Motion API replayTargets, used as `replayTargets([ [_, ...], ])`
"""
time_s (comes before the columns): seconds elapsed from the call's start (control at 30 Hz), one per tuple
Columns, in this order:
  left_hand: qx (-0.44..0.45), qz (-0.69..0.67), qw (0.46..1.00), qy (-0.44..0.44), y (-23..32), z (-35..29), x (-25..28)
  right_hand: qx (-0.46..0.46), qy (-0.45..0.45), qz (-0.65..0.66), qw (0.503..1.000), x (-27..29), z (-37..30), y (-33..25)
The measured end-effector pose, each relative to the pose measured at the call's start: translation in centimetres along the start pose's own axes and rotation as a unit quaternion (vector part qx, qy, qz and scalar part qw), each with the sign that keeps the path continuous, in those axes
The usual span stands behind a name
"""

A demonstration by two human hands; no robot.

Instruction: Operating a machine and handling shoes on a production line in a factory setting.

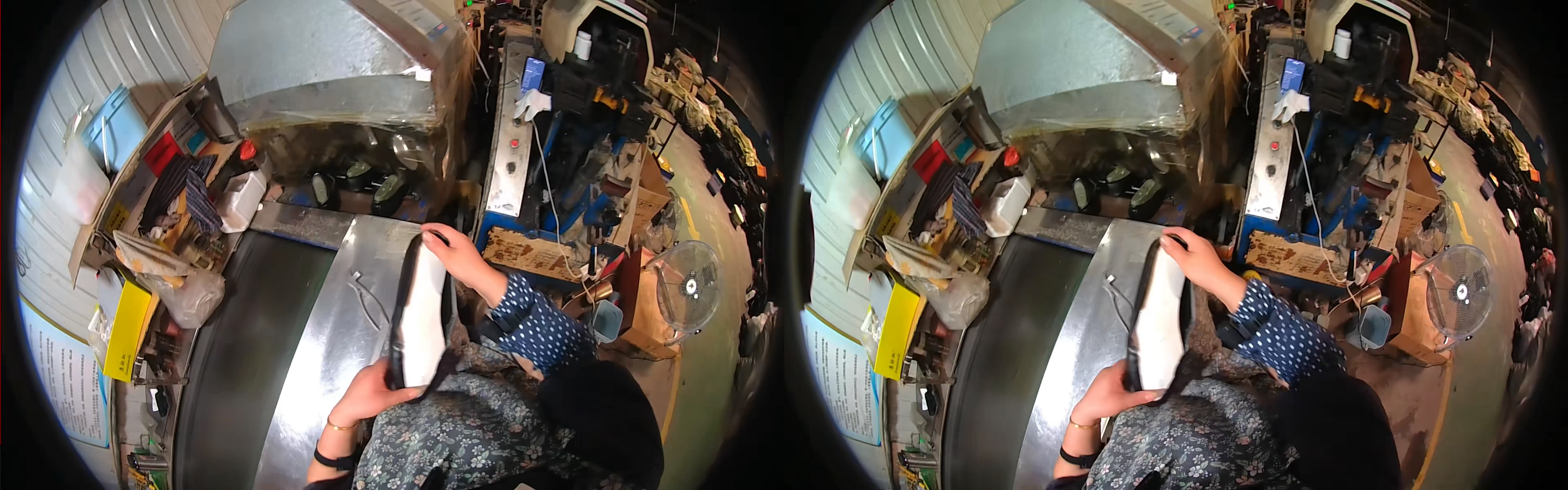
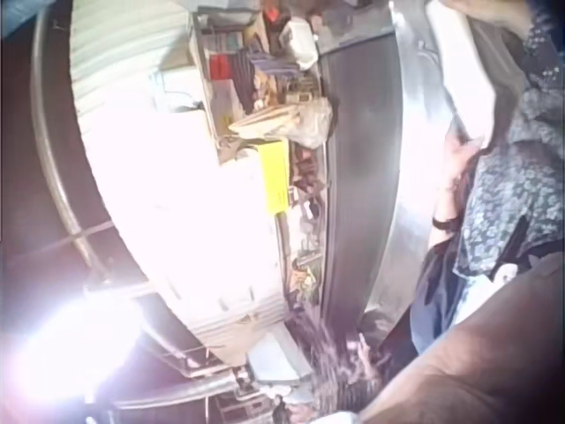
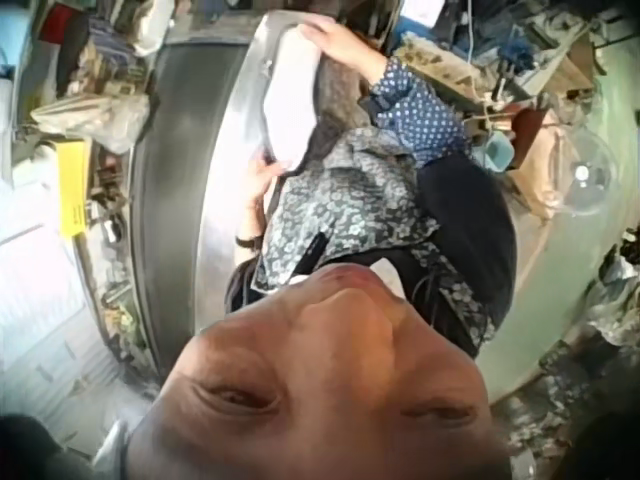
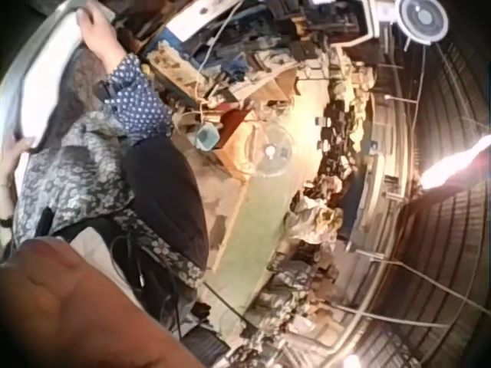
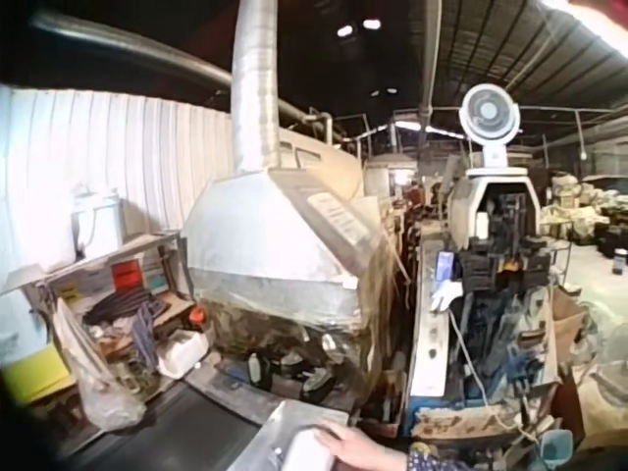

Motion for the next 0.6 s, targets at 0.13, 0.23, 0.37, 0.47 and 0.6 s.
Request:
replayTargets([
  [0.13,-0.134,0.023,0.984,0.119,2.7,7.2,-1.3,0.087,-0.071,-0.055,0.992,0.3,-5.0,0.3],
  [0.23,-0.129,-0.166,0.969,0.126,0.1,12.6,-1.7,-0.004,-0.207,-0.069,0.976,-1.4,-6.2,0.2],
  [0.37,-0.097,-0.209,0.964,0.130,-0.4,13.8,-2.6,0.009,-0.242,0.000,0.970,-1.8,-5.0,5.2],
  [0.47,-0.088,-0.183,0.968,0.147,0.1,13.2,-2.8,-0.022,-0.227,-0.073,0.971,-2.0,-5.7,4.7],
  [0.6,-0.111,-0.050,0.970,0.210,-0.3,12.9,-2.8,-0.010,-0.187,-0.080,0.979,-2.1,-6.4,3.1],
])
Point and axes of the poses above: each hand's wrist, its own z-axis towards the middle knuckle, its own x-axis out of the back of the hand, y = z × x, the point moved 4 cm from there along z, towards the middle knuckle, and after that the axes turned 3 degrees about z, right-handed, at the moved point
